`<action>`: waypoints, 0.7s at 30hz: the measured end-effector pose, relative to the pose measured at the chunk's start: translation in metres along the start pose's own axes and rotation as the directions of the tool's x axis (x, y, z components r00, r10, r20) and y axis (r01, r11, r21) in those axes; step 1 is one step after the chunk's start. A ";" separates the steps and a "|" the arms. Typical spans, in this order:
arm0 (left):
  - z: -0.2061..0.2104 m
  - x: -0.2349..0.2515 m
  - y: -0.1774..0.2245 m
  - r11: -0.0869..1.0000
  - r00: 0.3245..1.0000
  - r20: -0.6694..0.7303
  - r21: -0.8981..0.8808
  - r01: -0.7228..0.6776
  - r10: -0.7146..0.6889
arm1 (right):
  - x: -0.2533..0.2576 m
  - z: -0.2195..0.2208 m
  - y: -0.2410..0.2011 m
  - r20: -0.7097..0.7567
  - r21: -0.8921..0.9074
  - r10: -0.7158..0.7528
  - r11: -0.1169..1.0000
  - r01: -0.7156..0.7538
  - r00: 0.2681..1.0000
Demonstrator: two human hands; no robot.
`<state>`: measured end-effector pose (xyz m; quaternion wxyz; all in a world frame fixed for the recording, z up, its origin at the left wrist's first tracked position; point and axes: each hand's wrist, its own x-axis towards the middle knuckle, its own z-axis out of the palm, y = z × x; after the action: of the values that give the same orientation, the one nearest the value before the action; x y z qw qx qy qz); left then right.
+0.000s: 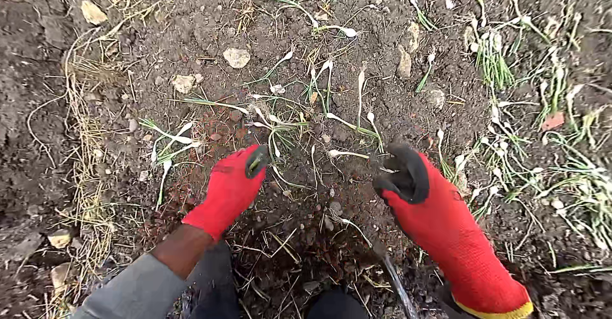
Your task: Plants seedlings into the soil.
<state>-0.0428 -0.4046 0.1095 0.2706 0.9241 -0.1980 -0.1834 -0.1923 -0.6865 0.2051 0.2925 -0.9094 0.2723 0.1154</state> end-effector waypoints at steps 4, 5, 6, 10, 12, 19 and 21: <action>0.050 -0.024 0.009 0.969 0.911 0.409 0.244 -0.045 -0.061 | -0.008 0.046 0.018 0.532 -0.455 0.402 0.878 -0.149 0.745; 0.057 -0.023 0.014 0.958 0.875 0.474 0.282 -0.045 -0.099 | 0.000 0.054 0.014 0.569 -0.508 0.432 0.854 -0.115 0.700; 0.063 -0.021 0.016 0.952 0.858 0.501 0.303 -0.053 -0.112 | 0.010 0.062 0.010 0.573 -0.551 0.437 0.831 -0.069 0.694; 0.065 -0.021 0.016 0.939 0.861 0.497 0.334 -0.075 -0.108 | 0.025 0.085 -0.002 0.597 -0.612 0.369 0.783 0.108 0.712; 0.062 -0.016 0.016 0.942 0.864 0.483 0.334 -0.033 -0.141 | 0.023 0.087 -0.013 0.641 -0.636 0.375 0.748 0.190 0.670; 0.054 -0.026 0.004 0.991 0.935 0.336 0.101 0.087 -0.116 | 0.039 0.074 0.005 0.686 -0.590 0.275 0.751 0.295 0.673; 0.039 -0.033 -0.004 0.964 0.961 0.211 -0.153 0.216 -0.181 | 0.045 0.059 -0.005 0.642 -0.470 0.110 0.839 0.276 0.759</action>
<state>-0.0869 -0.4025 0.0842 0.3101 0.8896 -0.1126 -0.3158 -0.1556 -0.6677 0.1435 0.1060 -0.8687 0.0683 0.4791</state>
